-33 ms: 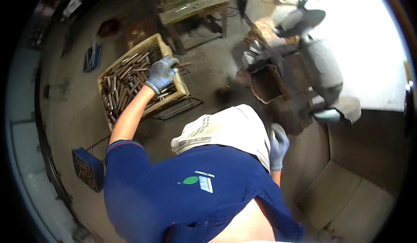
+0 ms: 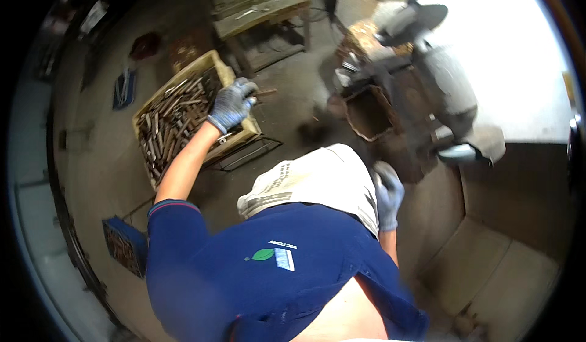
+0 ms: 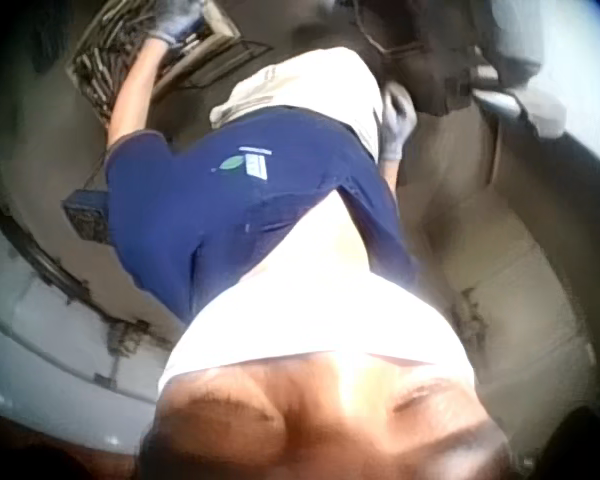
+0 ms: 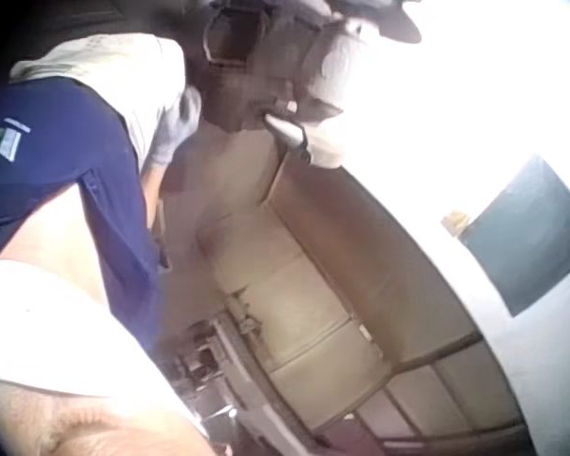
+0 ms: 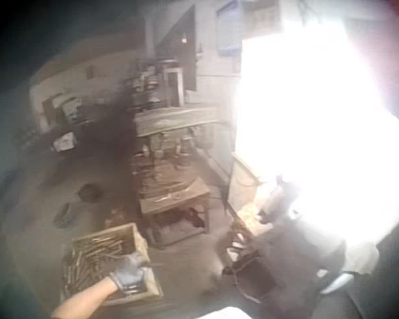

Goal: The person holds small metal tubes and presses them against a rotating bench grinder wheel to smooth the ends, repeating this for multiple pieces from a bin.

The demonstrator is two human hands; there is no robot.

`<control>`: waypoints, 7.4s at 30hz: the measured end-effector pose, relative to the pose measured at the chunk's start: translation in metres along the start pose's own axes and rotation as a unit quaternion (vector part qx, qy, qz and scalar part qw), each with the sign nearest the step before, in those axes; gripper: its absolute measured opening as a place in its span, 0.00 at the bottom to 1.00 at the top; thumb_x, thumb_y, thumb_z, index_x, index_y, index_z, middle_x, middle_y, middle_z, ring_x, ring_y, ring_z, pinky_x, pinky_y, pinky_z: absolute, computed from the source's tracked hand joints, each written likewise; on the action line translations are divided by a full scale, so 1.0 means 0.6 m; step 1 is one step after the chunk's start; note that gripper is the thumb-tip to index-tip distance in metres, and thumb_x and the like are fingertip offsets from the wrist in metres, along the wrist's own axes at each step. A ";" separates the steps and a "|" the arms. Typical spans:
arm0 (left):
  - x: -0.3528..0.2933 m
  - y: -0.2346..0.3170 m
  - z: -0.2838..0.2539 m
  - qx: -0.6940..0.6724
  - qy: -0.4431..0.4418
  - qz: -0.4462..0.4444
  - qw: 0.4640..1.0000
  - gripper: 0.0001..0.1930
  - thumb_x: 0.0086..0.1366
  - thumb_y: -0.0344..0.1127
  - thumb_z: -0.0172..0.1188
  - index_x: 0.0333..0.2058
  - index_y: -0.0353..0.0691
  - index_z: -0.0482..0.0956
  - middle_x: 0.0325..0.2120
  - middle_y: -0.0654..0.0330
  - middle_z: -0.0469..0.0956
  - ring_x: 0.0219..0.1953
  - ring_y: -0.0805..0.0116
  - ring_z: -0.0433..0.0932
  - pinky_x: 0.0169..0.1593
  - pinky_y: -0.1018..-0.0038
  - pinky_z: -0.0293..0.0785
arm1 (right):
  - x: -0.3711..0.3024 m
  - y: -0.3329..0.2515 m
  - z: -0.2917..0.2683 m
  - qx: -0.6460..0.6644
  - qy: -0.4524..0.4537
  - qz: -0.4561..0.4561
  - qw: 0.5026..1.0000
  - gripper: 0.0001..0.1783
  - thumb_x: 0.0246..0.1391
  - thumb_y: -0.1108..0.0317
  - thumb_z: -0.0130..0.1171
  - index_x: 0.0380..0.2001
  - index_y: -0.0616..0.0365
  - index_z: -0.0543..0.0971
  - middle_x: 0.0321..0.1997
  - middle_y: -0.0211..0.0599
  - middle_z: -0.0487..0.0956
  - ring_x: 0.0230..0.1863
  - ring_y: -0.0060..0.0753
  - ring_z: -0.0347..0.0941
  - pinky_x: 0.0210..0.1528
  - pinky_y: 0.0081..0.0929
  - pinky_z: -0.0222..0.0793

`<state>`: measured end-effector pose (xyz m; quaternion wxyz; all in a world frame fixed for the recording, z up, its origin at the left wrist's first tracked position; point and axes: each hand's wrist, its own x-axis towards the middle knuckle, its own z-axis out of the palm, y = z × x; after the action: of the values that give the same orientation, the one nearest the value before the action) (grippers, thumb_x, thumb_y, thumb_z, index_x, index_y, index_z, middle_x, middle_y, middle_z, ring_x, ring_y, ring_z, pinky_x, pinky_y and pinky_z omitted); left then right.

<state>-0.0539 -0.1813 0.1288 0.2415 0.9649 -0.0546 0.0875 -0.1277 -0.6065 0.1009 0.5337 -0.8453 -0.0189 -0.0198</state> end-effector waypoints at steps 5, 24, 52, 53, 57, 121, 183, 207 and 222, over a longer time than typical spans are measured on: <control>0.076 0.179 0.097 -0.137 -0.056 0.194 0.970 0.12 0.46 0.25 0.62 0.33 0.37 0.75 0.29 0.53 0.74 0.29 0.53 0.75 0.33 0.66 0.72 | 0.084 -0.090 0.036 -0.046 -0.055 -0.164 0.984 0.23 0.38 0.66 0.64 0.41 0.63 0.78 0.53 0.49 0.73 0.52 0.47 0.71 0.53 0.33 0.67; 0.179 0.440 0.283 -0.344 -0.300 0.389 0.801 0.11 0.48 0.24 0.63 0.33 0.32 0.77 0.28 0.51 0.73 0.29 0.53 0.75 0.32 0.68 0.72 | 0.003 -0.012 -0.047 -0.081 0.306 -0.037 0.948 0.17 0.39 0.70 0.67 0.36 0.64 0.79 0.47 0.47 0.72 0.48 0.43 0.71 0.50 0.31 0.68; 0.223 0.525 0.453 -0.604 -0.463 -0.025 0.648 0.06 0.59 0.24 0.59 0.35 0.30 0.78 0.28 0.61 0.78 0.28 0.76 0.75 0.33 0.78 0.77 | 0.043 0.103 -0.093 0.045 0.446 0.055 0.892 0.11 0.56 0.79 0.49 0.42 0.67 0.77 0.51 0.40 0.72 0.50 0.33 0.71 0.57 0.29 0.67; 0.217 0.532 0.460 -0.610 -0.460 -0.041 0.644 0.06 0.59 0.24 0.58 0.35 0.30 0.78 0.28 0.60 0.78 0.28 0.74 0.76 0.34 0.76 0.79 | 0.037 0.119 -0.098 0.024 0.435 0.060 0.898 0.12 0.56 0.79 0.50 0.43 0.67 0.77 0.52 0.41 0.72 0.50 0.33 0.71 0.57 0.30 0.67; 0.214 0.557 0.479 -0.620 -0.437 -0.084 0.646 0.04 0.59 0.23 0.58 0.33 0.29 0.78 0.28 0.58 0.78 0.27 0.72 0.77 0.33 0.76 0.79 | 0.055 0.140 -0.116 0.166 0.482 0.067 0.858 0.10 0.52 0.77 0.57 0.39 0.62 0.81 0.44 0.37 0.80 0.50 0.29 0.71 0.57 0.26 0.62; 0.226 0.513 0.375 -0.643 -0.442 -0.058 0.623 0.06 0.59 0.31 0.61 0.31 0.35 0.79 0.23 0.65 0.77 0.22 0.81 0.71 0.28 0.86 0.68 | 0.032 0.025 -0.145 -0.122 0.299 -0.143 0.936 0.24 0.50 0.57 0.61 0.45 0.65 0.77 0.52 0.49 0.73 0.54 0.45 0.70 0.57 0.36 0.64; 0.253 0.531 0.532 -0.558 -0.352 -0.176 0.731 0.03 0.59 0.25 0.58 0.30 0.32 0.80 0.23 0.63 0.78 0.23 0.78 0.72 0.30 0.80 0.71 | 0.115 0.246 -0.108 0.273 0.354 0.054 0.893 0.14 0.58 0.69 0.52 0.42 0.69 0.76 0.47 0.45 0.75 0.50 0.37 0.71 0.57 0.36 0.68; 0.184 0.524 0.340 -0.597 -0.396 0.180 0.674 0.10 0.57 0.20 0.59 0.38 0.31 0.79 0.36 0.56 0.80 0.37 0.75 0.77 0.43 0.78 0.75 | -0.028 -0.023 -0.102 -0.128 0.427 -0.116 0.888 0.29 0.45 0.56 0.65 0.46 0.67 0.76 0.51 0.54 0.73 0.56 0.50 0.67 0.59 0.37 0.61; 0.146 0.472 0.441 -0.380 -0.702 0.159 0.581 0.04 0.60 0.25 0.58 0.31 0.29 0.77 0.26 0.63 0.78 0.27 0.79 0.74 0.34 0.83 0.70 | -0.426 -0.013 -0.030 -0.342 0.657 0.328 0.586 0.24 0.39 0.63 0.68 0.41 0.62 0.76 0.45 0.47 0.75 0.47 0.45 0.72 0.51 0.36 0.69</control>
<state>0.0278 -0.5611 0.0455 0.4545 0.5218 -0.3881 -0.6088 -0.3838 -0.6225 0.1018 0.0423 -0.6710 0.6237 -0.3987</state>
